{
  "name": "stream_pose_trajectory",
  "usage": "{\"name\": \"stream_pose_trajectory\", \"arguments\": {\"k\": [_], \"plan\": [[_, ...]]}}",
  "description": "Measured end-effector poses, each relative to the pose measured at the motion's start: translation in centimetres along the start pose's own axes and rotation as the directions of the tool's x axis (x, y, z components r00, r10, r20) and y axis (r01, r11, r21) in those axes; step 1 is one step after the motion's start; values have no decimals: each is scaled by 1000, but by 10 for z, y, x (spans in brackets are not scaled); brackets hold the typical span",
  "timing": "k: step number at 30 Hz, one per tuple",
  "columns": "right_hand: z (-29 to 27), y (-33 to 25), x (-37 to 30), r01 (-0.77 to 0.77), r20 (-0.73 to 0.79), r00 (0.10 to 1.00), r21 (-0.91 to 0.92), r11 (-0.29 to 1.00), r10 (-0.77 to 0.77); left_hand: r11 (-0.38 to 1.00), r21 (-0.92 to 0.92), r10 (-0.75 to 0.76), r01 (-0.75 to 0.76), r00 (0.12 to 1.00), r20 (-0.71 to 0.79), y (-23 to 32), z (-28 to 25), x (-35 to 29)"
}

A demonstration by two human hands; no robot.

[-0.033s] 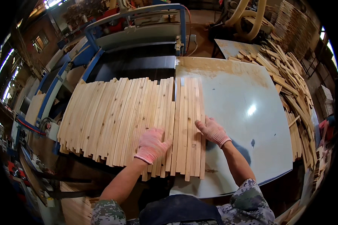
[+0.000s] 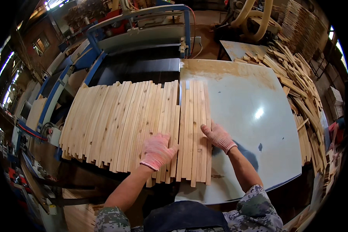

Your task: The person repeatedly picks up stacks of light-colored wooden planks from a pile on the floor and places them onto a metal table or conveyor. They also move smaller stacks of planks between different areas on the table, organizing them into neat piles.

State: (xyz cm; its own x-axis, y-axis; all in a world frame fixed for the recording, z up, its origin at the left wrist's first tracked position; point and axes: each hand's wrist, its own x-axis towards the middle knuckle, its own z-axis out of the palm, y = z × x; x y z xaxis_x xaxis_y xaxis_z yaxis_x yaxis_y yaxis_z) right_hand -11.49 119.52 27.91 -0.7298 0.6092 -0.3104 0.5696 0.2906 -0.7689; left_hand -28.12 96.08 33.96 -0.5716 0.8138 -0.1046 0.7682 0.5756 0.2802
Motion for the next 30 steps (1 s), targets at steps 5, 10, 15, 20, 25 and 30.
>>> {"name": "stream_pose_trajectory", "arguments": {"k": [5, 10, 15, 20, 25, 30], "plan": [[9, -4, -13, -55, -102, 994, -137, 989, 41, 999, 16, -39, 38, 999, 15, 20, 14, 0], [10, -5, -15, -82, -118, 991, -123, 989, 67, 994, -65, -83, 93, 986, 148, 31, 5, 13], [12, 10, -9, -94, -103, 991, -96, 991, 84, 986, -127, -89, 109, 984, 156, 46, 1, 12], [-2, 41, -5, -55, -150, 987, -14, 998, 52, 960, -267, -34, 82, 983, 180, 67, 16, 7], [-39, 64, -36, 10, -254, 967, 25, 1000, -3, 850, -526, 73, -2, 991, 113, 99, 46, -1], [-56, 68, -56, -14, -244, 967, 256, 967, 78, 808, -588, 65, 17, 991, 118, 110, 72, -4]]}}
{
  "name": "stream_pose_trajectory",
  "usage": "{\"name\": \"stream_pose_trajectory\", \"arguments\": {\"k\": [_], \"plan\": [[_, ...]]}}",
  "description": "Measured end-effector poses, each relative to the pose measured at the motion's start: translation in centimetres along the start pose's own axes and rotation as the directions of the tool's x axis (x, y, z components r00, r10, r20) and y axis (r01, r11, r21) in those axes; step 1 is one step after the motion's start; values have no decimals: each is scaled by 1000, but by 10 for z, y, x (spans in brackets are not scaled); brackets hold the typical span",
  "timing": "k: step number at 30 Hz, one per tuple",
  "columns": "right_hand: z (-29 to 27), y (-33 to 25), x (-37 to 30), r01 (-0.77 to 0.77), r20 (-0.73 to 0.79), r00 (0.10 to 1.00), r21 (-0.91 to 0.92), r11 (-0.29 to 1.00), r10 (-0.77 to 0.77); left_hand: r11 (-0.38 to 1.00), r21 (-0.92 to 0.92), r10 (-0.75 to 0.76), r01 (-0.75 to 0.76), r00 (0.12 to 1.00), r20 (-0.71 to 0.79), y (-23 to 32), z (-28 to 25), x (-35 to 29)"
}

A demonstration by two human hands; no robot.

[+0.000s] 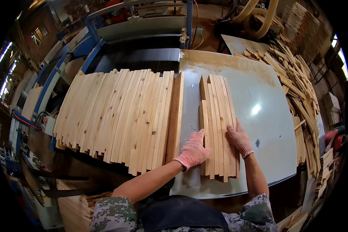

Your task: The person repeatedly picks up stacks of light-colored wooden planks from a pile on the floor and places them onto a metal table or conveyor. They also move smaller stacks of planks between different areas on the table, organizing them into neat piles.

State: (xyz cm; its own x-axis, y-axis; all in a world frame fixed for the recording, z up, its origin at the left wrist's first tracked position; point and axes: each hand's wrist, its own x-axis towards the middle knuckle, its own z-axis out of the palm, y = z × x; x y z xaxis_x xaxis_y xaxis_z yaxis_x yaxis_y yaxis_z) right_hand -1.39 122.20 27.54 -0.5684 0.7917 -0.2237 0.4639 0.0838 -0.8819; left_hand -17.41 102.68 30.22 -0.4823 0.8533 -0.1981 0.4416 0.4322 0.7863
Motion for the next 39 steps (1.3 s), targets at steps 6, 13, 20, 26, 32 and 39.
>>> {"name": "stream_pose_trajectory", "arguments": {"k": [6, 13, 20, 26, 32, 39], "plan": [[18, -55, -20, 20, -271, 918, -697, 716, -290, 913, -407, 169, -34, 939, 299, -30, -37, -25], [131, -140, -51, 362, 113, 932, -355, 862, -345, 729, -587, 71, 353, 813, 578, -126, -158, -109], [234, -102, -19, -51, -103, 994, -722, 690, -35, 792, -601, -89, -106, 954, -286, -287, -341, -220], [252, -120, -56, 83, -177, 958, -578, 812, -224, 944, 160, 30, 290, 406, -913, -455, -508, -250], [219, -106, -76, -70, -290, 902, -829, 555, -321, 543, 401, -143, 738, 551, -822, -538, -647, -230], [202, -91, -84, -278, -411, 857, -877, 393, -311, 372, 399, -251, 838, 505, -826, -553, -662, -225]]}}
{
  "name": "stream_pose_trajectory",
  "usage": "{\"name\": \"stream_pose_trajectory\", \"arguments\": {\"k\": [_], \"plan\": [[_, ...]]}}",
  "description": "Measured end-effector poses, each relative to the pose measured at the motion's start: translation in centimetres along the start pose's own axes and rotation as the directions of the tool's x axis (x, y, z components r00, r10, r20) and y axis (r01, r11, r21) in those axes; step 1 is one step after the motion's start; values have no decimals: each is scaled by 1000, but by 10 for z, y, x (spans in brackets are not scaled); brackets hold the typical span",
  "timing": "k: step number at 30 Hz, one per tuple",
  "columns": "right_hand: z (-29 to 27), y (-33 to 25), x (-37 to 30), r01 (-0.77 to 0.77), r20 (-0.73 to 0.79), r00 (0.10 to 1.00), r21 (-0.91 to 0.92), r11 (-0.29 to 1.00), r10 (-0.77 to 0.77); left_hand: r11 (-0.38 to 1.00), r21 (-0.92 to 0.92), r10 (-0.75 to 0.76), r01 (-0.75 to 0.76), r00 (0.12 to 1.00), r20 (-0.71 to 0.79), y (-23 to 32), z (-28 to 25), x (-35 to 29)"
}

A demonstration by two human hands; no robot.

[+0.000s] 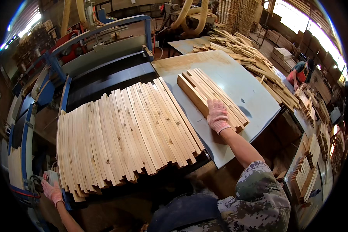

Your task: The person repeatedly picks up stacks of light-colored wooden planks from a pile on the floor and places them onto a metal table or conveyor. They also move smaller stacks of planks between different areas on the table, organizing them into neat piles.

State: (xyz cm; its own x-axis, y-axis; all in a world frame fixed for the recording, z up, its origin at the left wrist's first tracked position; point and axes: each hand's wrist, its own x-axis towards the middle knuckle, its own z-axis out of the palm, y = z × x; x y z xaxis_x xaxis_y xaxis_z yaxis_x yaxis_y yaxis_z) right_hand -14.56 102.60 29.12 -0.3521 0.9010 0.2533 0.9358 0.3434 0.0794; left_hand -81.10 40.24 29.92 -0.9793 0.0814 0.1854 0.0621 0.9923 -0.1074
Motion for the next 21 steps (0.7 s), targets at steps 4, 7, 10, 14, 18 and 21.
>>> {"name": "stream_pose_trajectory", "arguments": {"k": [4, 7, 10, 14, 18, 21], "plan": [[-7, 3, -2, -171, 110, 981, 94, 981, 160, 998, -43, -41, 46, 993, 111, -8, -1, -1], [-3, 6, -3, -192, 145, 973, 96, 977, 177, 943, -321, -65, 83, 996, 69, -6, -3, -9], [4, 8, -4, -197, 129, 974, 94, 976, 184, 552, -796, 189, -249, 967, -171, 21, -13, -50], [4, 8, -1, -182, 120, 978, 99, 978, 170, -163, -983, 633, 84, 773, -39, 103, -53, -184], [-3, 7, 1, -187, 159, 973, 103, 977, 169, -76, -962, 982, 261, 187, -27, 206, -101, -319], [-9, 7, 0, -193, 156, 973, 129, 973, 173, 217, -827, 969, 518, -214, 121, 270, -112, -404]]}}
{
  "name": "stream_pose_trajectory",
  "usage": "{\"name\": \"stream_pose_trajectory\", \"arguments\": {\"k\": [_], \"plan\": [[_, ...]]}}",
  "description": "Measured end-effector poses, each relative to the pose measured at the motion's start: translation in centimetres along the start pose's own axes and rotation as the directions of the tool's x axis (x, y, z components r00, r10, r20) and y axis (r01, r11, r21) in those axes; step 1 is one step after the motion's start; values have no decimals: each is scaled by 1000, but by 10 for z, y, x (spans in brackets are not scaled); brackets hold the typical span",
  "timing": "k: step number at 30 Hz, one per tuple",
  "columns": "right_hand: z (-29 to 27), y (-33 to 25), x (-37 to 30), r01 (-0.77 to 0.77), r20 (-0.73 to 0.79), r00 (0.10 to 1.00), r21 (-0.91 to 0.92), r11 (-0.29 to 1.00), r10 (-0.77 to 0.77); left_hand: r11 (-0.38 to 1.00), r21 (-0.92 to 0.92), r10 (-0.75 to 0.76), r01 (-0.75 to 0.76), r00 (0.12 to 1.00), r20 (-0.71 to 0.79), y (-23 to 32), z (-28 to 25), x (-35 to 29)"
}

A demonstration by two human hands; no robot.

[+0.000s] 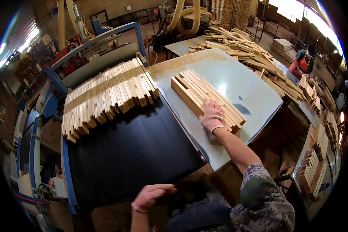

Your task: The person repeatedly picks up stacks of light-colored wooden planks from a pile on the floor and places them onto a metal table or conveyor. They also move smaller stacks of planks between different areas on the table, organizing them into neat piles.

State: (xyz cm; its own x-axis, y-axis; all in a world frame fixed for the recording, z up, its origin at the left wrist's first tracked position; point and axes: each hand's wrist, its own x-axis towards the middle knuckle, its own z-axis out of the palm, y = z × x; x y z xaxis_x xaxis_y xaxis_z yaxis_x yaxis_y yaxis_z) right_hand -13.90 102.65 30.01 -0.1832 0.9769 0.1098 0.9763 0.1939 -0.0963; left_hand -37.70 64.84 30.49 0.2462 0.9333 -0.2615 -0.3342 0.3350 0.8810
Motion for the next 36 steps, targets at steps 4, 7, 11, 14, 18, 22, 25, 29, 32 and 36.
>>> {"name": "stream_pose_trajectory", "arguments": {"k": [4, 7, 11, 14, 18, 22, 25, 29, 32, 36], "plan": [[-15, 13, -30, 219, -239, 956, 192, 957, -171, 944, 112, -327, 310, 924, 199, -42, 84, 59], [-38, 52, -87, 596, -464, 782, 358, 719, -417, 919, 245, -367, 310, 899, 239, -61, 123, 84], [-52, 157, -208, 235, -78, 763, 958, 162, -642, 888, 183, -451, 423, 879, 155, -86, 175, 119], [-28, 273, -264, -123, 391, 642, 901, 415, -659, 861, 330, -445, 386, 887, 125, -112, 224, 167], [50, 423, -339, -347, 738, 674, 342, 873, -21, 915, 221, -373, 338, 917, 141, -162, 309, 248], [93, 554, -419, -563, 818, 552, 222, 796, 162, 909, 244, -390, 338, 896, 212, -193, 399, 333], [100, 609, -459, -720, 791, 537, 249, 648, 293, 884, 328, -438, 333, 835, 333, -200, 460, 387], [108, 649, -478, -880, 783, 435, 265, 394, 445, 779, 542, -544, 316, 769, 334, -207, 525, 458], [124, 675, -471, -905, 783, 422, 332, 267, 457, 781, 505, -582, 366, 720, 378, -218, 557, 510], [133, 727, -448, -934, 811, 355, 325, 147, 466, 750, 552, -614, 365, 696, 373, -243, 590, 601]]}}
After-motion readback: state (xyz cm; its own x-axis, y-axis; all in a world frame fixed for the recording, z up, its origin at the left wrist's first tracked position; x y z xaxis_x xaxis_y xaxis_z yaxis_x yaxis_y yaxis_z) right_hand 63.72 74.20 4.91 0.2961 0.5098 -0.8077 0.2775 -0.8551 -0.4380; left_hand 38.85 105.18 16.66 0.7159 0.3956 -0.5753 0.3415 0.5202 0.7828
